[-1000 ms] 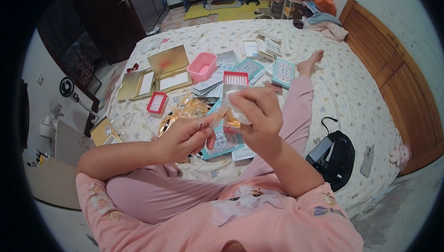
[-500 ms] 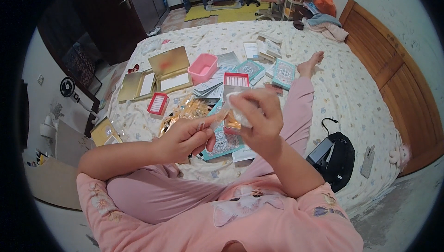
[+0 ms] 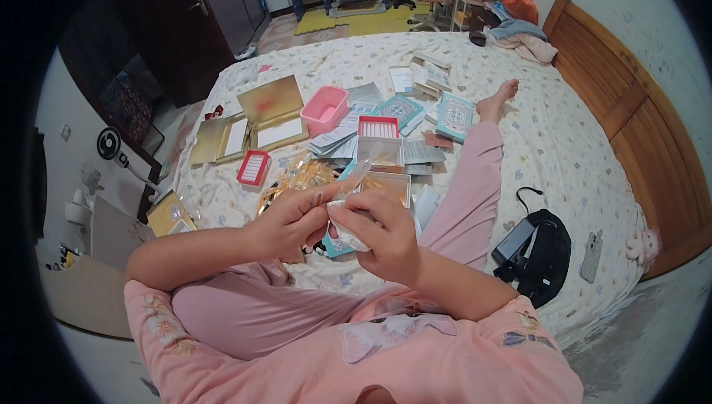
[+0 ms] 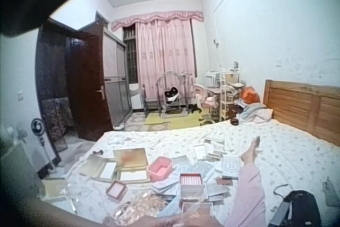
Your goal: The person wipes and handles several small cosmetic tubes and containers while sitting on a bed surrounded by packaging.
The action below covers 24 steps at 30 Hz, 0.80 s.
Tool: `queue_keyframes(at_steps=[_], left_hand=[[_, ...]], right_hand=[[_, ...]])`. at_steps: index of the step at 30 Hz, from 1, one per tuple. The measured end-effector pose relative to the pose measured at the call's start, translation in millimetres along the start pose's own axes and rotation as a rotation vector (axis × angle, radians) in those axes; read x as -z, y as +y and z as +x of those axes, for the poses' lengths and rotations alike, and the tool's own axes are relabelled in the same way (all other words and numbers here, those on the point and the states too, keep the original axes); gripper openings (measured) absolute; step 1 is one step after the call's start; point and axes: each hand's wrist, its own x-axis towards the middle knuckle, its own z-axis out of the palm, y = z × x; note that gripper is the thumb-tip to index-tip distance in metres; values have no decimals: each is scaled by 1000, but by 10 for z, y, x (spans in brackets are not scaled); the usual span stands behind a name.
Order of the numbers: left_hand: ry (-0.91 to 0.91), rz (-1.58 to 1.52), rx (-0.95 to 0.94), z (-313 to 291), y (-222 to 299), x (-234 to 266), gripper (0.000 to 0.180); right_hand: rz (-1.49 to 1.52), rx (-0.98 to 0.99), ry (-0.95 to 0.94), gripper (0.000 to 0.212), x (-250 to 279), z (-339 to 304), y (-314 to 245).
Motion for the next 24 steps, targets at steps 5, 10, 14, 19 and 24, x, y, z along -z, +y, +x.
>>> queue_keyframes(at_steps=[5, 10, 14, 19, 24], left_hand=[[42, -52, 66, 29, 6, 6, 41], [15, 66, 102, 39, -12, 33, 36], [-12, 24, 187, 99, -180, 69, 36], [12, -10, 283, 134, -288, 146, 40], [-45, 40, 207, 169, -425, 147, 46]], right_hand=[[240, -260, 60, 34, 81, -67, 30], [531, -692, 54, 23, 162, -86, 227], [680, -921, 35, 20, 162, -151, 283], [390, -887, 374, 20, 81, -179, 872], [74, -725, 251, 19, -112, -269, 1621]])
